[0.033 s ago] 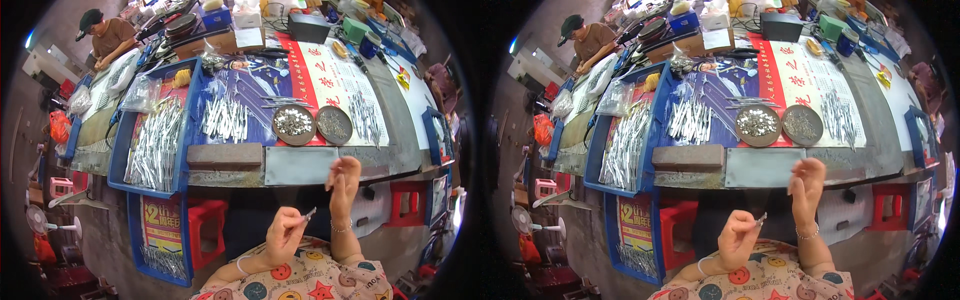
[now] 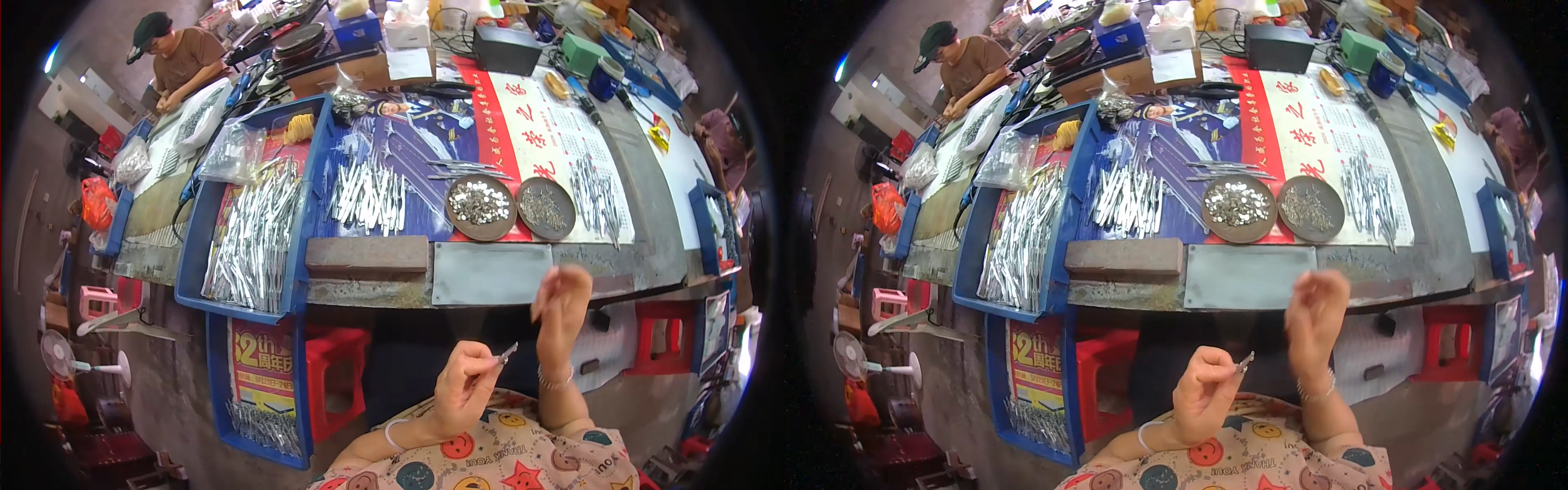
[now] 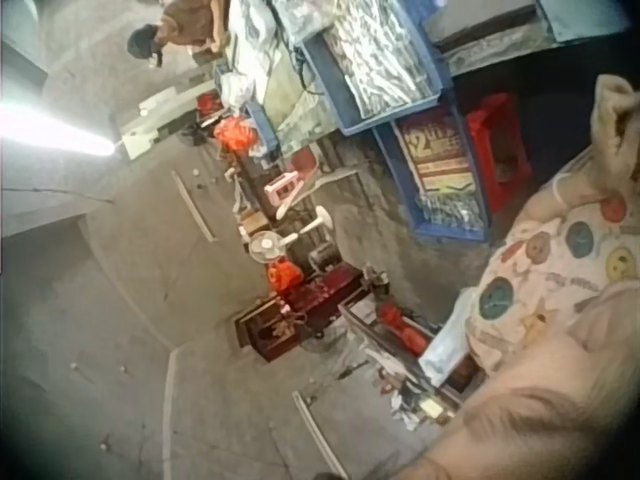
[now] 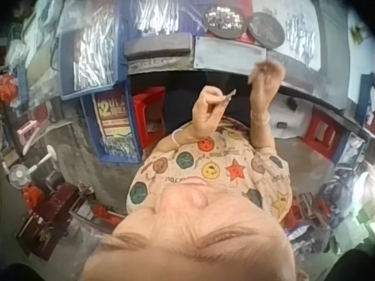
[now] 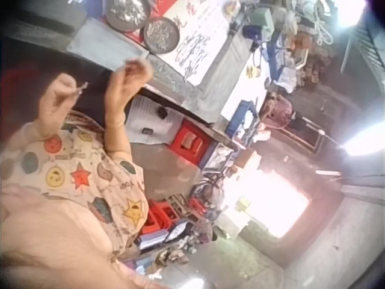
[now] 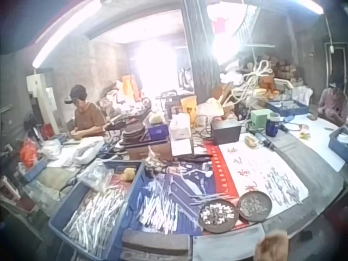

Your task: The person assembles small metal hardware components by picking up individual pieces from dishes and fitting them together by hand.

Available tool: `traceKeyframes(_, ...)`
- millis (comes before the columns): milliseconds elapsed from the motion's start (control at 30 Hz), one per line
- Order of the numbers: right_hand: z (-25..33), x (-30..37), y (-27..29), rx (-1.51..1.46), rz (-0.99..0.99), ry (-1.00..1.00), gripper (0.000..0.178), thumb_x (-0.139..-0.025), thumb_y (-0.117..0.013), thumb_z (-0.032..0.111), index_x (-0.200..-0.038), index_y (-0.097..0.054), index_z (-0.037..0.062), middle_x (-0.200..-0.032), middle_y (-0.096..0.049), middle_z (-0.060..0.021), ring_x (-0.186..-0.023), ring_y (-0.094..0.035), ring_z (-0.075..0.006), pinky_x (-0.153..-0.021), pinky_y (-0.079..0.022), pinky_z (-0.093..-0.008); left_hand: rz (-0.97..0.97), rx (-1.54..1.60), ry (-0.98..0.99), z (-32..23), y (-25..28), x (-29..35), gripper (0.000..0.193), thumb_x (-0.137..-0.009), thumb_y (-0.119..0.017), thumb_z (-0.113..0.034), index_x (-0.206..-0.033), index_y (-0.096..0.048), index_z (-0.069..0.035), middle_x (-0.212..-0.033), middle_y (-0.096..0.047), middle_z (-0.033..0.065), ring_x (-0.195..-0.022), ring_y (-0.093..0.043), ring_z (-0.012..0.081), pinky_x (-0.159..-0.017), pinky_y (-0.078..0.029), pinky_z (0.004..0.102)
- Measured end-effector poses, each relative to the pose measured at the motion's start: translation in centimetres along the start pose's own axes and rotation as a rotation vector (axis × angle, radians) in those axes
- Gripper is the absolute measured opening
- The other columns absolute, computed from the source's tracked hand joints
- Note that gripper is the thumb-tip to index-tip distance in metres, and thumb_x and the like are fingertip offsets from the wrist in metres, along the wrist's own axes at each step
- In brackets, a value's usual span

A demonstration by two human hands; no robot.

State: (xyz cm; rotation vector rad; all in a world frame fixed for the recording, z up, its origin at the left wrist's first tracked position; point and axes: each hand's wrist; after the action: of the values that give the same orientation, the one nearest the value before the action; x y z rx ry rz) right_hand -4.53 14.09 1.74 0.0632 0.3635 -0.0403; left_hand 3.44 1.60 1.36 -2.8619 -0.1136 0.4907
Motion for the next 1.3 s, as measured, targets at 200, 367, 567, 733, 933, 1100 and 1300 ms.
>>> traceKeyframes(200, 1.6, 0.3, -0.6, -0.089, -0.052, -0.06, 0.036, -0.089, -0.053, 0.007, -0.119, -0.035, 0.0019, -0.1, -0.049, -0.0117, -0.066, -0.047, -0.0095, -0.054, -0.041, -0.018, 0.003, 0.038, 0.128, -0.7, -0.3, 0.3, 0.021, -0.087, -0.051, 0.012, -0.105, -0.051, 0.001, -0.104, -0.046, 0.0094, -0.081, -0.049, 0.0078, -0.069, -0.041, 0.0171)
traceKeyframes(367, 2.5, 0.7, -0.9, 0.09, 0.265, 0.197, 0.004, -0.078, -0.055, 0.002, -0.079, -0.052, 0.0015, -0.074, -0.051, -0.0098, -0.056, -0.047, -0.0161, -0.047, -0.037, -0.0287, -0.028, 0.074, 0.183, -1.2, -0.4, -0.1, 0.023, -0.088, -0.049, 0.012, -0.11, -0.051, 0.004, -0.105, -0.046, 0.0076, -0.079, -0.051, 0.0067, -0.065, -0.042, 0.0176)
traceKeyframes(567, 1.9, 1.3, -0.2, -0.003, 0.539, 0.108, 0.026, -0.083, -0.057, 0.011, -0.062, -0.045, 0.0029, -0.058, -0.041, -0.0086, -0.044, -0.04, -0.0228, -0.041, -0.033, -0.0317, -0.029, 0.111, 0.118, -0.6, 0.0, 0.2, 0.021, -0.088, -0.051, 0.011, -0.108, -0.049, 0.002, -0.106, -0.046, 0.0091, -0.085, -0.051, 0.0082, -0.073, -0.044, 0.0196)
traceKeyframes(733, 3.0, 1.6, -1.4, -0.121, 0.399, 0.176, 0.02, -0.085, -0.057, 0.011, -0.069, -0.048, 0.0026, -0.06, -0.045, -0.0068, -0.047, -0.042, -0.0166, -0.043, -0.034, -0.0302, -0.015, 0.092, 0.078, -1.6, 0.5, 0.1, 0.021, -0.088, -0.053, 0.009, -0.106, -0.047, 0.001, -0.106, -0.046, 0.0113, -0.087, -0.051, 0.0103, -0.078, -0.044, 0.021)
traceKeyframes(933, 0.6, -0.9, 1.4, -0.259, -0.145, -0.169, 0.034, -0.08, -0.071, 0.014, -0.104, -0.051, 0.001, -0.09, -0.054, -0.0073, -0.064, -0.051, -0.007, -0.055, -0.042, -0.0195, 0.005, -0.003, 0.044, -1.3, 0.6, 0.5, 0.022, -0.086, -0.054, 0.011, -0.103, -0.05, -0.002, -0.102, -0.048, 0.0116, -0.076, -0.048, 0.0084, -0.064, -0.042, 0.019)
traceKeyframes(1100, 0.6, 1.6, -0.6, -0.087, 0.291, 0.08, 0.016, -0.086, -0.062, 0.018, -0.087, -0.054, 0.0037, -0.081, -0.054, -0.0091, -0.062, -0.05, -0.0156, -0.053, -0.043, -0.0269, -0.101, 0.046, 0.106, -1.4, -0.3, 0.1, 0.022, -0.086, -0.055, 0.01, -0.104, -0.051, -0.001, -0.1, -0.048, 0.0097, -0.072, -0.048, 0.0077, -0.06, -0.041, 0.0186)
traceKeyframes(1300, 1.6, 1.0, -0.5, 0.002, 0.552, 0.146, 0.022, -0.086, -0.057, 0.015, -0.07, -0.052, 0.0016, -0.064, -0.048, -0.0086, -0.05, -0.045, -0.027, -0.045, -0.037, -0.0331, -0.081, 0.035, 0.141, -0.8, 0.1, -0.1, 0.022, -0.087, -0.054, 0.009, -0.106, -0.051, -0.002, -0.102, -0.048, 0.0082, -0.081, -0.049, 0.0087, -0.072, -0.042, 0.0197)
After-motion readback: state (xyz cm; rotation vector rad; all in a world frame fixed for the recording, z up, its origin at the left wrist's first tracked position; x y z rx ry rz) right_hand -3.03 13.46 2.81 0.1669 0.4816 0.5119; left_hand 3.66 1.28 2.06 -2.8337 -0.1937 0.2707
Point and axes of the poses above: each hand's wrist, its own x-axis away from the middle knuckle, its own y-axis out of the back of the hand, z = x × y
